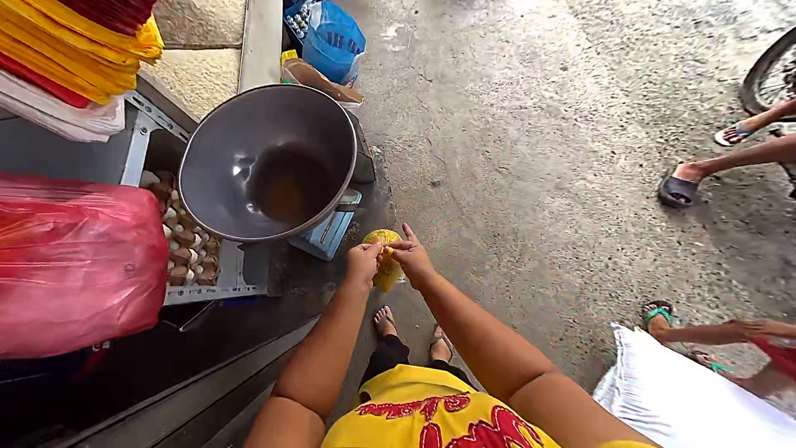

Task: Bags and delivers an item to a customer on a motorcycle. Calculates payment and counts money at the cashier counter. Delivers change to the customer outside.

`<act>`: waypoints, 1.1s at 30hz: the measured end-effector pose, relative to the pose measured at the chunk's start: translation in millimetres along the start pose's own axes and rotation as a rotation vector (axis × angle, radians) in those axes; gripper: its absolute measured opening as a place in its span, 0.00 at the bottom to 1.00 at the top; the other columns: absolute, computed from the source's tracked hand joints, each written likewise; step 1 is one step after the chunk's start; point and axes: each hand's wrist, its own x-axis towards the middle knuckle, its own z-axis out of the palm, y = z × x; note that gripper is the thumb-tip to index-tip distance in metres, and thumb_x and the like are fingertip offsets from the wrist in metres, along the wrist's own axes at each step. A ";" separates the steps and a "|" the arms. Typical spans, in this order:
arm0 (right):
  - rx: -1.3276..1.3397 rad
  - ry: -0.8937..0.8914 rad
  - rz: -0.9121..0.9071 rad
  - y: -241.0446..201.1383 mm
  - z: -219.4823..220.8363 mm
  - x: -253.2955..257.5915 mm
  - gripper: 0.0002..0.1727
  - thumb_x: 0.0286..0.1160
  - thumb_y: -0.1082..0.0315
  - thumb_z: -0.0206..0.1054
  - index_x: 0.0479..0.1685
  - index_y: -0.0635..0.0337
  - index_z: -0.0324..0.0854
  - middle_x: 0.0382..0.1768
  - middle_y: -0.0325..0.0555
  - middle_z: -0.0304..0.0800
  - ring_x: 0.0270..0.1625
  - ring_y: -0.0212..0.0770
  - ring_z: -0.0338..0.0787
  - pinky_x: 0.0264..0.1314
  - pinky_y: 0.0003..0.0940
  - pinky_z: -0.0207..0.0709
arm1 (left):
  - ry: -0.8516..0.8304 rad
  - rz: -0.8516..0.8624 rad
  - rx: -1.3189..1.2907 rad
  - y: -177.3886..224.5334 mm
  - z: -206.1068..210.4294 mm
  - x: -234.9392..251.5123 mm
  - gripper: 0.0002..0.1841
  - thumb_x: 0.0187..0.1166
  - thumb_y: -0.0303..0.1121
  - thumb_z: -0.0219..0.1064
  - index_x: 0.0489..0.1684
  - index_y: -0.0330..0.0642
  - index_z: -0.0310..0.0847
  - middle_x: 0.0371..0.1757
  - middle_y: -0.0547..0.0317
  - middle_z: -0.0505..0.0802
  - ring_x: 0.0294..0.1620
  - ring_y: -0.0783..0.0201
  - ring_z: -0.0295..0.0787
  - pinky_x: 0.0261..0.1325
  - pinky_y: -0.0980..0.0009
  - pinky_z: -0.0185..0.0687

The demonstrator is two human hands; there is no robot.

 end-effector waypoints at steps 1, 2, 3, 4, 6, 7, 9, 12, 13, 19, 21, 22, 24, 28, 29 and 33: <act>-0.027 -0.005 0.013 5.3 5.4 5.1 0.03 0.65 0.73 0.77 0.35 0.60 0.94 0.94 0.64 0.45 0.93 0.62 0.49 0.89 0.61 0.55 | 0.012 -0.021 -0.008 -4.3 -3.6 6.9 0.11 0.87 0.33 0.66 0.45 0.30 0.83 0.23 0.59 0.83 0.16 0.74 0.71 0.20 0.80 0.66; -0.050 -0.009 0.024 8.6 10.0 8.5 0.03 0.67 0.72 0.77 0.36 0.59 0.95 0.95 0.64 0.41 0.95 0.64 0.43 0.91 0.63 0.49 | 0.019 -0.042 -0.027 -8.2 -7.0 12.2 0.12 0.88 0.34 0.66 0.47 0.30 0.82 0.24 0.58 0.83 0.17 0.73 0.72 0.21 0.79 0.67; -0.071 -0.013 0.029 9.5 13.6 11.5 0.03 0.68 0.72 0.77 0.36 0.58 0.95 0.95 0.63 0.39 0.96 0.65 0.39 0.92 0.65 0.45 | 0.025 -0.052 -0.053 -10.6 -9.7 16.3 0.12 0.88 0.34 0.65 0.49 0.31 0.82 0.24 0.59 0.82 0.17 0.73 0.72 0.21 0.80 0.68; -0.100 -0.011 0.038 8.6 16.6 14.5 0.03 0.69 0.71 0.77 0.36 0.56 0.95 0.96 0.61 0.39 0.96 0.65 0.37 0.92 0.67 0.43 | 0.027 -0.057 -0.092 -11.7 -12.1 19.1 0.13 0.89 0.35 0.64 0.49 0.30 0.82 0.24 0.59 0.83 0.18 0.73 0.73 0.22 0.80 0.69; -0.136 -0.004 0.075 5.3 20.8 17.4 0.03 0.72 0.69 0.74 0.37 0.56 0.93 0.96 0.58 0.38 0.96 0.65 0.36 0.92 0.68 0.41 | -0.017 -0.081 -0.224 -15.1 -18.5 21.1 0.17 0.94 0.39 0.55 0.48 0.32 0.81 0.26 0.58 0.85 0.20 0.72 0.78 0.24 0.79 0.74; -0.125 0.004 0.090 3.7 22.1 18.6 0.03 0.73 0.69 0.74 0.38 0.58 0.93 0.96 0.59 0.39 0.96 0.65 0.38 0.91 0.67 0.43 | -0.054 -0.101 -0.302 -17.0 -22.1 21.5 0.21 0.96 0.42 0.49 0.46 0.33 0.81 0.27 0.57 0.88 0.21 0.70 0.81 0.25 0.78 0.76; -0.095 0.023 0.127 1.1 23.7 18.5 0.04 0.74 0.70 0.73 0.38 0.61 0.91 0.95 0.64 0.42 0.95 0.66 0.43 0.90 0.65 0.49 | -0.116 -0.114 -0.361 -21.2 -26.8 21.6 0.22 0.95 0.39 0.44 0.44 0.34 0.82 0.31 0.55 0.91 0.25 0.69 0.84 0.29 0.76 0.78; -0.041 0.062 0.151 2.1 26.3 16.4 0.03 0.72 0.73 0.73 0.38 0.63 0.89 0.92 0.70 0.42 0.93 0.68 0.45 0.88 0.65 0.53 | -0.095 0.040 -0.170 -29.1 -21.1 18.9 0.09 0.87 0.25 0.62 0.46 0.28 0.87 0.34 0.53 0.91 0.28 0.70 0.84 0.34 0.77 0.81; -0.029 0.078 0.147 3.0 27.0 15.7 0.03 0.72 0.73 0.73 0.38 0.63 0.88 0.92 0.70 0.42 0.93 0.68 0.45 0.88 0.65 0.53 | -0.074 0.110 -0.080 -32.2 -18.2 19.4 0.08 0.84 0.25 0.66 0.46 0.28 0.88 0.35 0.53 0.92 0.30 0.70 0.85 0.37 0.75 0.82; 0.033 0.173 0.143 4.8 33.1 8.3 0.05 0.72 0.70 0.74 0.40 0.62 0.90 0.91 0.71 0.46 0.92 0.64 0.50 0.88 0.60 0.56 | -0.017 0.407 0.239 -45.9 -17.0 27.8 0.09 0.80 0.28 0.72 0.47 0.30 0.92 0.46 0.46 0.96 0.49 0.63 0.94 0.62 0.64 0.88; 0.048 0.201 0.146 4.4 32.9 7.0 0.04 0.70 0.70 0.75 0.37 0.60 0.91 0.91 0.71 0.48 0.92 0.63 0.52 0.87 0.58 0.58 | -0.001 0.467 0.285 -46.9 -17.4 29.9 0.09 0.77 0.28 0.74 0.46 0.30 0.93 0.45 0.45 0.96 0.49 0.62 0.94 0.61 0.64 0.88; 0.052 0.208 0.143 4.3 32.5 6.3 0.04 0.69 0.70 0.77 0.37 0.60 0.92 0.91 0.71 0.47 0.92 0.63 0.51 0.88 0.57 0.57 | 0.006 0.484 0.305 -46.7 -17.9 30.2 0.09 0.76 0.28 0.75 0.45 0.30 0.93 0.45 0.45 0.96 0.48 0.62 0.94 0.61 0.65 0.88; 0.052 0.211 0.135 3.5 31.9 6.2 0.04 0.68 0.70 0.78 0.36 0.61 0.93 0.92 0.70 0.46 0.93 0.63 0.49 0.89 0.57 0.55 | 0.019 0.507 0.346 -45.2 -18.5 30.2 0.08 0.75 0.27 0.75 0.44 0.31 0.93 0.44 0.45 0.96 0.47 0.61 0.94 0.60 0.65 0.88; 0.040 0.211 0.130 2.3 32.8 7.6 0.02 0.68 0.72 0.76 0.35 0.61 0.94 0.93 0.69 0.45 0.95 0.64 0.44 0.93 0.57 0.48 | 0.099 0.527 0.461 -36.1 -14.2 26.5 0.07 0.73 0.29 0.76 0.40 0.33 0.93 0.42 0.47 0.96 0.45 0.60 0.94 0.57 0.63 0.88; 0.034 0.209 0.129 2.0 33.3 7.9 0.02 0.68 0.72 0.76 0.35 0.61 0.94 0.93 0.69 0.45 0.95 0.64 0.44 0.93 0.57 0.47 | 0.115 0.519 0.483 -33.2 -13.5 26.2 0.07 0.73 0.29 0.76 0.40 0.33 0.93 0.41 0.47 0.96 0.44 0.59 0.94 0.57 0.62 0.88; -0.021 0.161 0.107 1.8 32.2 10.3 0.04 0.68 0.71 0.77 0.35 0.63 0.91 0.95 0.66 0.39 0.97 0.63 0.36 0.94 0.59 0.44 | 0.115 0.456 0.534 -24.8 -14.4 27.7 0.07 0.75 0.29 0.75 0.40 0.34 0.92 0.41 0.47 0.95 0.45 0.57 0.93 0.57 0.58 0.87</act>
